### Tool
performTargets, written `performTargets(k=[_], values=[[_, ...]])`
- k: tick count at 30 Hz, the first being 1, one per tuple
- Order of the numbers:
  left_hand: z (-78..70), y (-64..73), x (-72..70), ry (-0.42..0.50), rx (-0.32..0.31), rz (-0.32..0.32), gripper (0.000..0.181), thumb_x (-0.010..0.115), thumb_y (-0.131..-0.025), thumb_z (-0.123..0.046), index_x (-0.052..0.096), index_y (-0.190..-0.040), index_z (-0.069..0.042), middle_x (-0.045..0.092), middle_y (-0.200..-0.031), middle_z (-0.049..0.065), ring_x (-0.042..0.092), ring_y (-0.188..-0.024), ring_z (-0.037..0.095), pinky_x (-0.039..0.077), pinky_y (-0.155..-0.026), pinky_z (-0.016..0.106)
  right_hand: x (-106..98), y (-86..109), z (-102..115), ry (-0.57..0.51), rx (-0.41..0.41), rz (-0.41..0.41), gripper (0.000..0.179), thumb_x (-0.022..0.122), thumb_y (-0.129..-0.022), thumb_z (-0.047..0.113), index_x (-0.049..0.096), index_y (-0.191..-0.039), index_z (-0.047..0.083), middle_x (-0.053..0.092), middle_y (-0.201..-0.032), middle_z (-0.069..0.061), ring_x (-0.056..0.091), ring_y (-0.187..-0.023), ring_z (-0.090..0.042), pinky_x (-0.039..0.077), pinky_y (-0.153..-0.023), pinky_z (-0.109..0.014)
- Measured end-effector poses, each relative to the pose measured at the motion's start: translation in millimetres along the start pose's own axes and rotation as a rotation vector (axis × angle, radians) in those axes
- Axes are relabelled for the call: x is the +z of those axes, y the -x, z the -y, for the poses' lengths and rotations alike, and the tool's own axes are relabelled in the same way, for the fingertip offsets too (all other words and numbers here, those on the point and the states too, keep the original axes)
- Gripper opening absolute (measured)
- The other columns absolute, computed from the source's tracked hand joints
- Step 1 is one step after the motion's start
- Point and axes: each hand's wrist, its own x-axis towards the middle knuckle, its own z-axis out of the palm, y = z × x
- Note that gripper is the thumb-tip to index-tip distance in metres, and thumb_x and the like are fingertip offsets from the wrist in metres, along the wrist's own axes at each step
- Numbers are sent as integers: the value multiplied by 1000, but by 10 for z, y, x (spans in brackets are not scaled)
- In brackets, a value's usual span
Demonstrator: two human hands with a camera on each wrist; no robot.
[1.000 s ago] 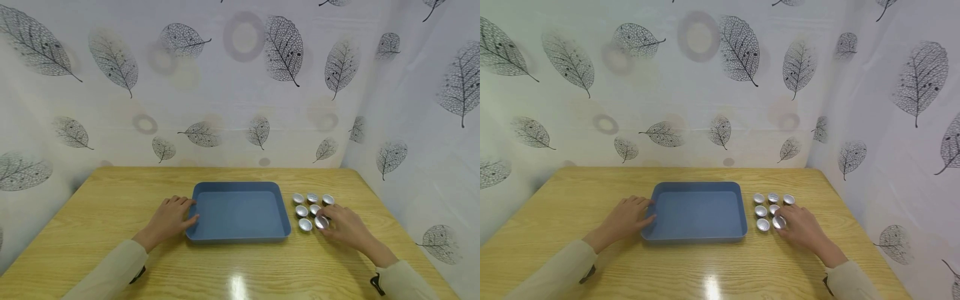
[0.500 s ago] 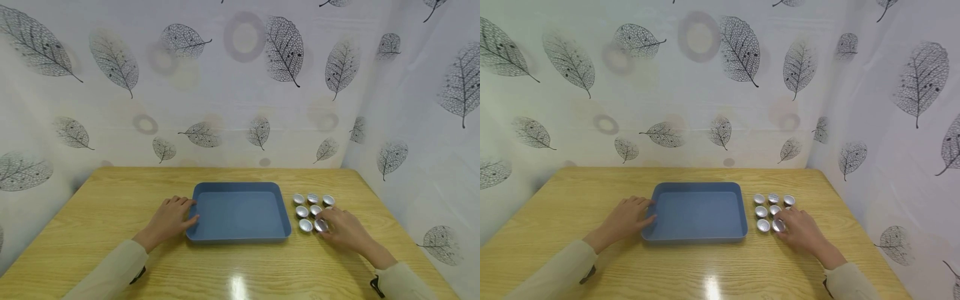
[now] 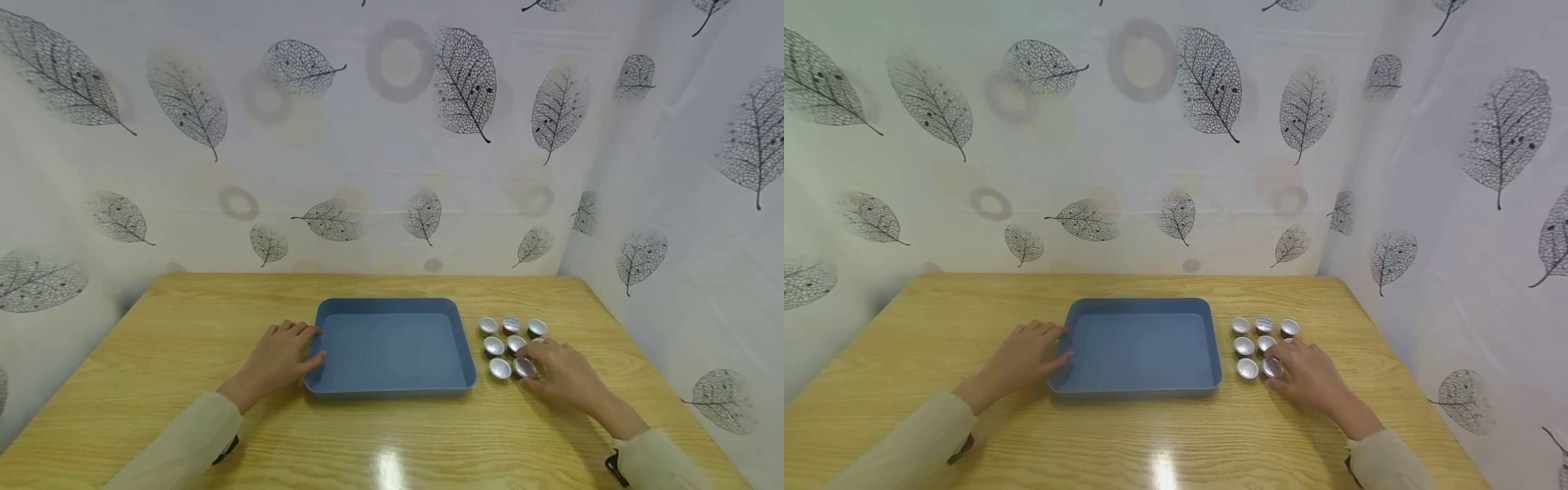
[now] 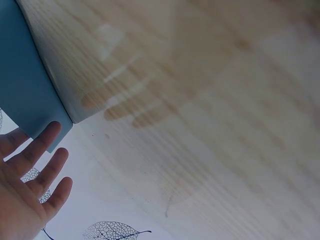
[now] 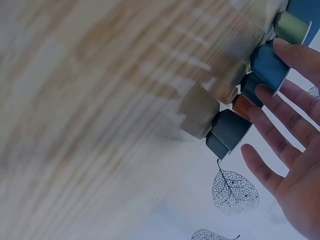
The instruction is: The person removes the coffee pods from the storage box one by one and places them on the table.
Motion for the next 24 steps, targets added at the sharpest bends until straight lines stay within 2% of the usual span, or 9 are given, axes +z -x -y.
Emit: performTargets(k=[11,19,24], values=[[-4,-6,9,-10,0,1,42,60,-83,-44,63,-110,-12,64,-107,6,57,-98,27,45,-83,46,-42,4,-1,11,15,14,39,81,-61,27,65,-94,15,63,-85,7,57,-80,-13,44,-63,-32],[-21,3,-17,-13,-1,3,41,60,-83,-43,63,-109,-11,64,-105,6,57,-97,27,45,-82,46,-122,-19,0,11,-28,-13,39,82,-59,28,66,-93,15,64,-84,7,56,-76,-12,42,-61,-29],[-32,-1,-27,-25,13,-18,41,60,-84,-42,63,-109,-10,64,-105,6,57,-97,27,45,-82,46,-180,-23,-43,6,-47,-38,40,82,-60,28,67,-95,14,65,-85,7,56,-74,-13,40,-60,-27]])
